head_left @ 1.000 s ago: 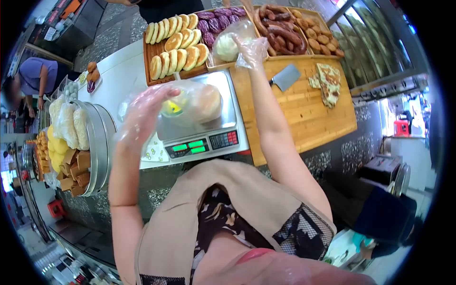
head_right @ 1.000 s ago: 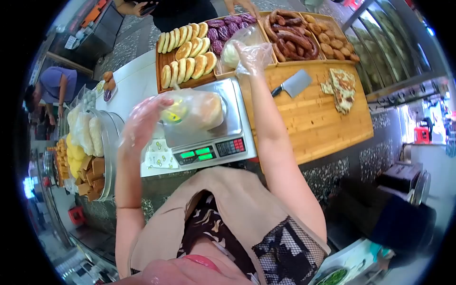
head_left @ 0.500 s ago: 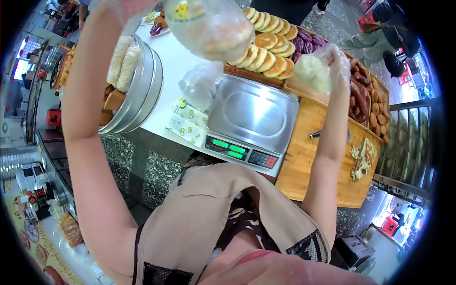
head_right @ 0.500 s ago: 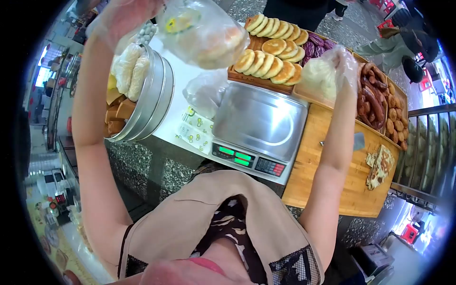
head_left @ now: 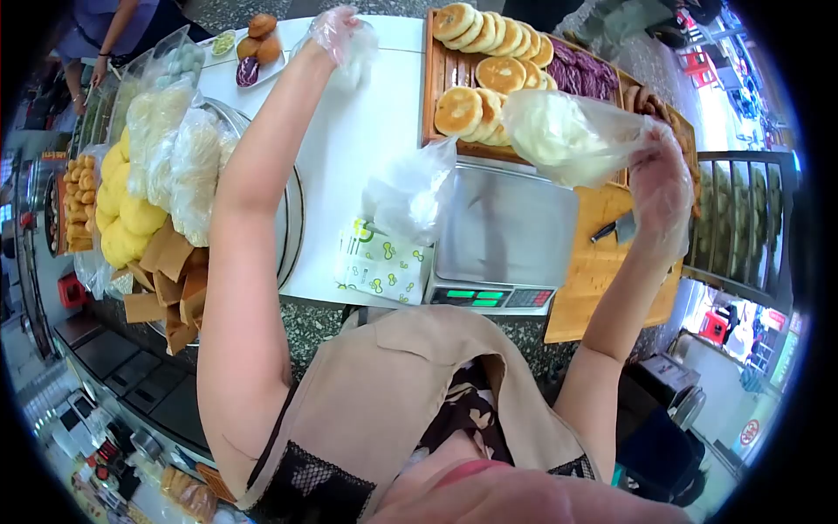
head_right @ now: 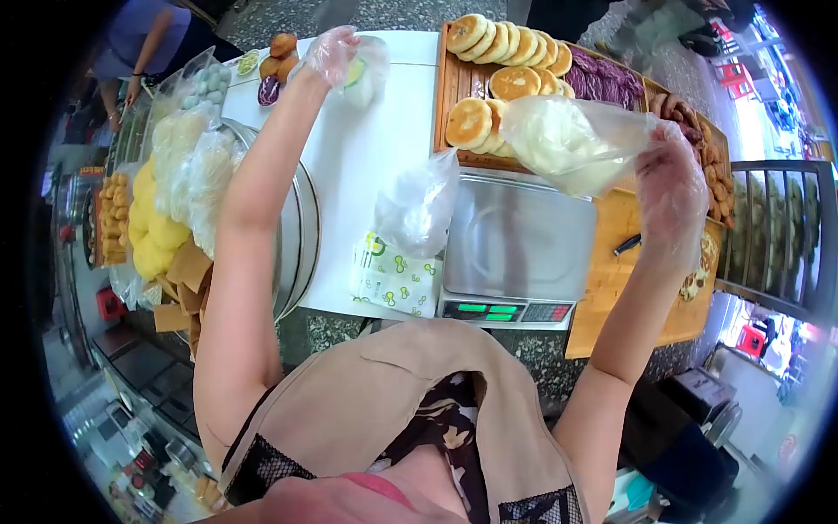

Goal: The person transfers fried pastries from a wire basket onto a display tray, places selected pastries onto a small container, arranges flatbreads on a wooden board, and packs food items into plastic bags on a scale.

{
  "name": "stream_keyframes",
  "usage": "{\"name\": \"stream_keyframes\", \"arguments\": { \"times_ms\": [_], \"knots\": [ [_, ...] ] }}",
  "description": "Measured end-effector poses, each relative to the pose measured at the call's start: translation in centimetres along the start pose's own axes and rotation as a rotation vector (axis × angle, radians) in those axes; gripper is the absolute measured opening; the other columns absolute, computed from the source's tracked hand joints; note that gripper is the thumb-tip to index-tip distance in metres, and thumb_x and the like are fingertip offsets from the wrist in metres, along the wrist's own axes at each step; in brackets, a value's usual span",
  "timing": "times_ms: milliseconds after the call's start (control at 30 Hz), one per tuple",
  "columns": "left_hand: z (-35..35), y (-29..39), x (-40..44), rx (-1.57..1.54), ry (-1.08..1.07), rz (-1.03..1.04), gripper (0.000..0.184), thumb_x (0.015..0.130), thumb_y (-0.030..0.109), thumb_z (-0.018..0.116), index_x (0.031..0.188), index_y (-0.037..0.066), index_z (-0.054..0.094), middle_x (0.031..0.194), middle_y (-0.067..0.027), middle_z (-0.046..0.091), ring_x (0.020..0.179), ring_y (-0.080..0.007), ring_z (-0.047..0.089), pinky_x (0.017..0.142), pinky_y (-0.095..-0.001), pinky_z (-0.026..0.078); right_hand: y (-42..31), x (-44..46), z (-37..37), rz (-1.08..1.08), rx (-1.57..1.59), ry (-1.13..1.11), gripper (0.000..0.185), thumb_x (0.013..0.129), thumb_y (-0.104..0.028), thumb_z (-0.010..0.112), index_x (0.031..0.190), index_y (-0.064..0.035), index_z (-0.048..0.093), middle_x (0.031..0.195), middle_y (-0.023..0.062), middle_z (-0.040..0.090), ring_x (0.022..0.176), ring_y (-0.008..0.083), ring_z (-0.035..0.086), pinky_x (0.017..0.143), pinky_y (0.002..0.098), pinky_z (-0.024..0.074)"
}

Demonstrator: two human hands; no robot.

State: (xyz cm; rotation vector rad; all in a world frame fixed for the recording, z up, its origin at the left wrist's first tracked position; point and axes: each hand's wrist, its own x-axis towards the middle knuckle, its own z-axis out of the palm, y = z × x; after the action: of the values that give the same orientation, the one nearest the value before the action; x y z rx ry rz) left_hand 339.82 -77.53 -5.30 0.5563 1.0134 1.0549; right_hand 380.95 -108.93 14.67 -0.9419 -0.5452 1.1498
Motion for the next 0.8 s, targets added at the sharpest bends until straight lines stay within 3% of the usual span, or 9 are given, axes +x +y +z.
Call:
{"name": "stream_keyframes", "arguments": {
  "times_ms": [233, 333, 400, 533, 600, 667, 700, 767, 800],
  "knots": [
    [-0.7, -0.8, 4.6, -0.080, 0.087, -0.041, 0.012, 0.083, 0.016, 0.063, 0.088, 0.007, 0.055, 0.083, -0.0049, 0.056, 0.079, -0.0189, 0.057, 0.071, -0.0279, 0.047, 2.5, -2.9, 2.6, 0.016, -0.084, 0.120, 0.019, 0.088, -0.008, 0.056, 0.098, 0.0065, 0.063, 0.094, 0.0099, 0.062, 0.081, 0.0154, 0.056, 0.076, 0.0261, 0.0437],
    [-2.2, -0.5, 5.9, -0.059, 0.133, -0.057, 0.013, 0.083, 0.017, 0.063, 0.091, 0.008, 0.057, 0.087, -0.0048, 0.057, 0.082, -0.0205, 0.058, 0.074, -0.0301, 0.047, 2.3, -3.8, 1.9, 0.046, -0.065, 0.006, 0.021, 0.088, -0.010, 0.057, 0.100, 0.0061, 0.064, 0.096, 0.0104, 0.063, 0.083, 0.0158, 0.056, 0.077, 0.0259, 0.0435],
    [-3.2, -0.1, 6.2, 0.018, 0.157, -0.170, 0.027, 0.085, 0.021, 0.061, 0.107, 0.006, 0.060, 0.105, -0.0087, 0.062, 0.096, -0.0260, 0.059, 0.087, -0.0352, 0.047, 2.2, -4.5, 1.9, 0.043, -0.052, -0.041, 0.022, 0.088, -0.010, 0.057, 0.102, 0.0061, 0.064, 0.096, 0.0098, 0.063, 0.083, 0.0155, 0.057, 0.077, 0.0259, 0.0435],
    [9.4, 2.6, -14.8, 0.540, 0.132, 0.092, 0.047, 0.077, 0.022, 0.070, 0.118, 0.004, 0.057, 0.122, -0.0155, 0.055, 0.113, -0.0242, 0.052, 0.092, -0.0368, 0.045, 2.1, -6.5, 1.3, -0.044, 0.015, -0.078, 0.028, 0.087, -0.010, 0.057, 0.108, 0.0085, 0.061, 0.096, 0.0096, 0.063, 0.081, 0.0125, 0.055, 0.075, 0.0243, 0.0434],
    [13.8, -2.6, -22.1, 0.859, -0.026, 1.163, 0.050, 0.075, 0.019, 0.073, 0.119, 0.004, 0.056, 0.113, -0.0109, 0.057, 0.109, -0.0229, 0.052, 0.093, -0.0360, 0.043, 1.9, -7.5, 0.9, -0.016, 0.013, -0.043, 0.030, 0.086, -0.010, 0.058, 0.109, 0.0097, 0.060, 0.095, 0.0096, 0.063, 0.080, 0.0114, 0.055, 0.073, 0.0231, 0.0432],
    [19.2, -5.7, -31.1, 1.025, -0.398, 1.327, 0.049, 0.073, 0.026, 0.076, 0.113, 0.006, 0.056, 0.105, -0.0108, 0.056, 0.105, -0.0276, 0.051, 0.091, -0.0391, 0.040, 2.1, -8.4, 0.6, -0.034, -0.050, -0.056, 0.033, 0.085, -0.010, 0.059, 0.110, 0.0112, 0.059, 0.094, 0.0089, 0.063, 0.076, 0.0108, 0.054, 0.072, 0.0223, 0.0430],
    [21.1, -7.8, -33.5, 1.190, -0.383, 1.359, 0.047, 0.072, 0.035, 0.073, 0.108, 0.008, 0.056, 0.103, -0.0135, 0.056, 0.100, -0.0322, 0.053, 0.082, -0.0397, 0.043, 2.6, -8.5, 0.0, -0.024, -0.115, -0.073, 0.032, 0.085, -0.012, 0.059, 0.109, 0.0089, 0.061, 0.091, 0.0071, 0.063, 0.075, 0.0102, 0.053, 0.070, 0.0225, 0.0431],
    [24.0, -12.1, -33.6, 1.173, -0.382, 1.313, 0.039, 0.076, 0.038, 0.069, 0.099, 0.008, 0.059, 0.093, -0.0120, 0.057, 0.091, -0.0305, 0.055, 0.075, -0.0404, 0.044, 3.4, -9.7, -0.2, -0.003, -0.197, -0.105, 0.031, 0.085, -0.016, 0.060, 0.107, 0.0058, 0.064, 0.087, 0.0045, 0.063, 0.075, 0.0092, 0.053, 0.070, 0.0220, 0.0430],
    [24.2, -14.0, -32.5, 1.120, -0.541, 1.255, 0.035, 0.078, 0.036, 0.067, 0.095, 0.006, 0.059, 0.088, -0.0120, 0.057, 0.087, -0.0294, 0.056, 0.073, -0.0408, 0.044, 3.6, -9.9, -1.2, -0.051, -0.338, -0.110, 0.033, 0.086, -0.016, 0.059, 0.110, 0.0060, 0.061, 0.092, 0.0046, 0.063, 0.078, 0.0106, 0.055, 0.070, 0.0237, 0.0457]
  ]
}}
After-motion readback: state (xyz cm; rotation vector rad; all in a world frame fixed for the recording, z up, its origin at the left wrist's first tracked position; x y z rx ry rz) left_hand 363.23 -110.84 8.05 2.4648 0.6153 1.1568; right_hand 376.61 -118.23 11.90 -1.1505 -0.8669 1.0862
